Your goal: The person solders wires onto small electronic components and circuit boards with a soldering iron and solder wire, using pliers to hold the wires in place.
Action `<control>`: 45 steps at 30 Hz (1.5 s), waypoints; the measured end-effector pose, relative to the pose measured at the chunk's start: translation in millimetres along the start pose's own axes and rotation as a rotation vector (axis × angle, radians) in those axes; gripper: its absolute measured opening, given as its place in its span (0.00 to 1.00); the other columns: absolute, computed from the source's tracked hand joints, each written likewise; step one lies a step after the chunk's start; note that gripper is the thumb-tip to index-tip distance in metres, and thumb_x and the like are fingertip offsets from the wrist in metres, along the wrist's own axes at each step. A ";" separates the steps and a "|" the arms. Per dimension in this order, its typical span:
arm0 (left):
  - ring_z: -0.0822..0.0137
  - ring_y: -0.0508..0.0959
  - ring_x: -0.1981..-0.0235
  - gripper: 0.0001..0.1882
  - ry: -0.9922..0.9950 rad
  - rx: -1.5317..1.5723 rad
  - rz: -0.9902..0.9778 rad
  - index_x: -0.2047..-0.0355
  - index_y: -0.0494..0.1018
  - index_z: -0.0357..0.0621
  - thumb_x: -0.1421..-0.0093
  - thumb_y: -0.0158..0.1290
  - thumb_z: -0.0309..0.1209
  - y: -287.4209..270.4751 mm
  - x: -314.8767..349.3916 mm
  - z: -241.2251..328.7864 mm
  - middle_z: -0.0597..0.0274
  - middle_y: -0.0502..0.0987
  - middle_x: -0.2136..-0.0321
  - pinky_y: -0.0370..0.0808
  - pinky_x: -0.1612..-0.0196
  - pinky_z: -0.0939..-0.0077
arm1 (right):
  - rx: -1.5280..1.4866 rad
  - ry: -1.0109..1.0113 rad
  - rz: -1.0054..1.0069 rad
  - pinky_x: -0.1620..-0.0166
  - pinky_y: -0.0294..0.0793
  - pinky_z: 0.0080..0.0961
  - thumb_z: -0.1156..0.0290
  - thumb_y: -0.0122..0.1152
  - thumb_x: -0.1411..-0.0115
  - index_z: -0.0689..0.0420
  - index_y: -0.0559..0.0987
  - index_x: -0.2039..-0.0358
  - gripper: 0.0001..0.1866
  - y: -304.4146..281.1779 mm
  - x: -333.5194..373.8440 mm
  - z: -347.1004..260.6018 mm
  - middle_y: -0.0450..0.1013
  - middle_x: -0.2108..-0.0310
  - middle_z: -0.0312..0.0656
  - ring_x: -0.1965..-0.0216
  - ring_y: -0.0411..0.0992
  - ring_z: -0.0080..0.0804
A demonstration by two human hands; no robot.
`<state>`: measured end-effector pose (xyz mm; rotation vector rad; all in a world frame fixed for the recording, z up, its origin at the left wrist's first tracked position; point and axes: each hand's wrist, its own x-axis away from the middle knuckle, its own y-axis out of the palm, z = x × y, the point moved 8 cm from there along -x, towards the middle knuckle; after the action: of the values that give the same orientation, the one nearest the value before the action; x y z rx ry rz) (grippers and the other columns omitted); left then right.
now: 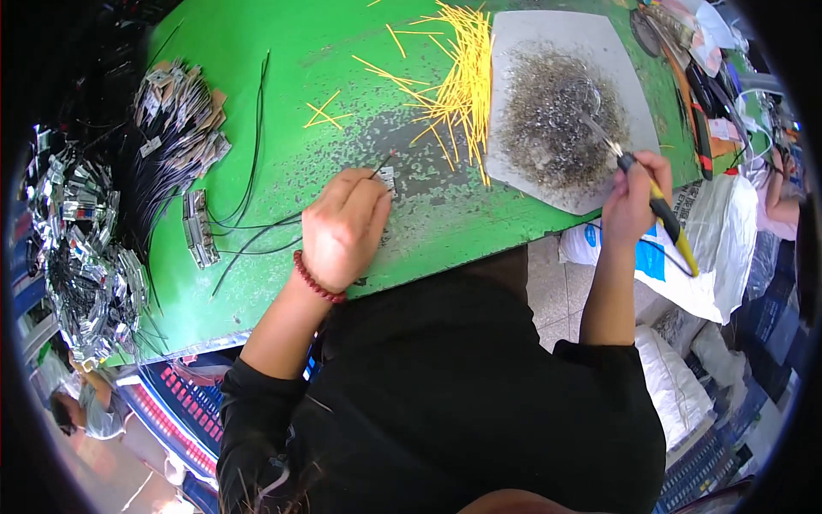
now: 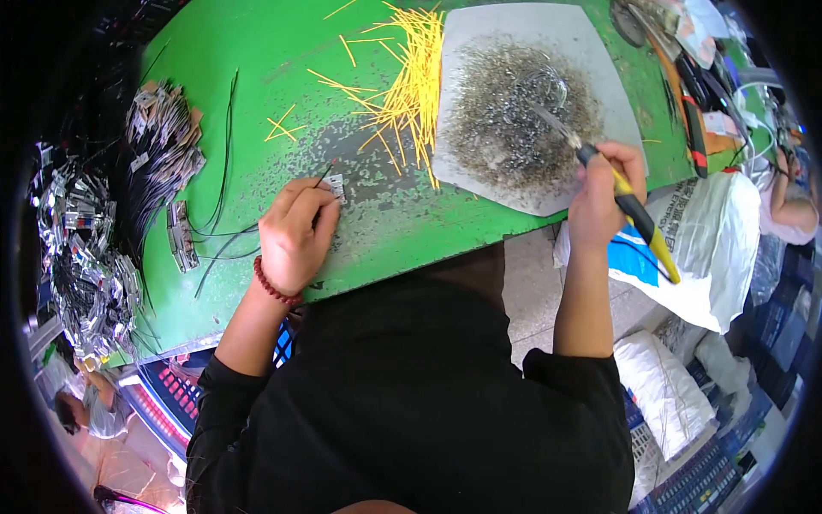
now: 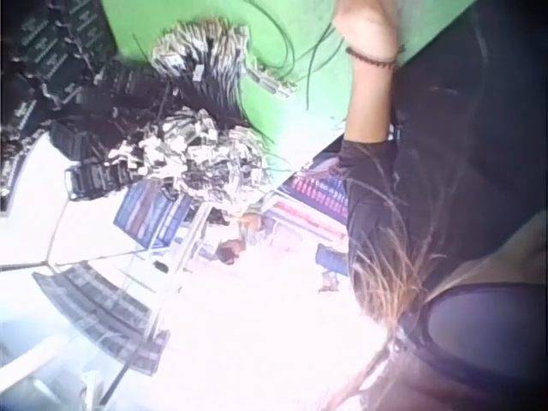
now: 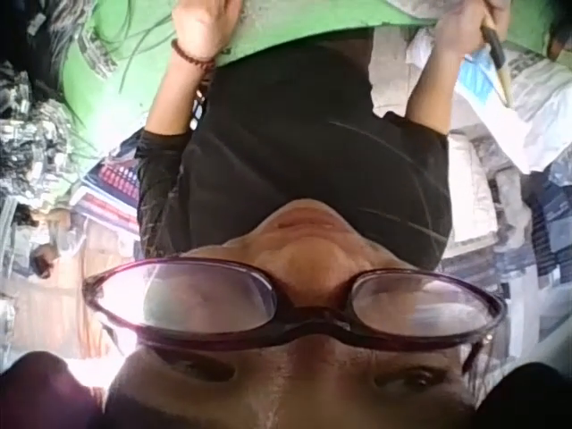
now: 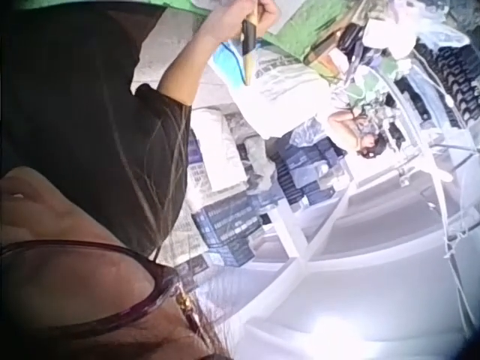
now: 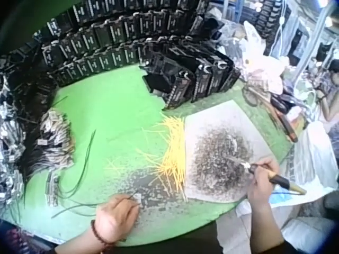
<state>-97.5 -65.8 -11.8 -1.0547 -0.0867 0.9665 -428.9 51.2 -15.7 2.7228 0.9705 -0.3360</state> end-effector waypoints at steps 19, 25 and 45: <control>0.54 0.77 0.70 0.03 -0.175 0.249 -0.120 0.75 0.72 0.34 0.50 0.55 0.18 -4.2 -11.4 -14.7 0.51 0.77 0.72 0.75 0.66 0.68 | 0.052 -0.057 -0.136 0.72 0.67 0.16 0.80 0.53 0.48 0.63 0.73 0.70 0.05 14.3 0.8 -6.0 0.69 0.74 0.39 0.77 0.66 0.21; 0.55 0.78 0.71 0.04 -0.169 0.228 -0.137 0.77 0.71 0.32 0.51 0.56 0.19 -1.1 -12.1 -19.6 0.53 0.76 0.74 0.75 0.67 0.69 | -0.039 0.087 -0.455 0.69 0.61 0.15 0.68 0.63 0.46 0.61 0.70 0.67 0.13 92.1 81.9 1.2 0.67 0.74 0.35 0.74 0.61 0.18; 0.52 0.76 0.72 0.02 -0.166 0.172 -0.128 0.77 0.72 0.34 0.51 0.55 0.20 3.8 -9.0 -23.3 0.52 0.75 0.76 0.74 0.68 0.66 | -0.026 0.203 -0.597 0.71 0.58 0.13 0.75 0.63 0.46 0.60 0.70 0.66 0.11 131.0 107.1 14.9 0.65 0.75 0.31 0.76 0.59 0.13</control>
<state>-94.0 -87.8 -23.7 -0.8006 -0.2023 0.9271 -266.1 11.2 -42.6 2.4176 1.8241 -0.1401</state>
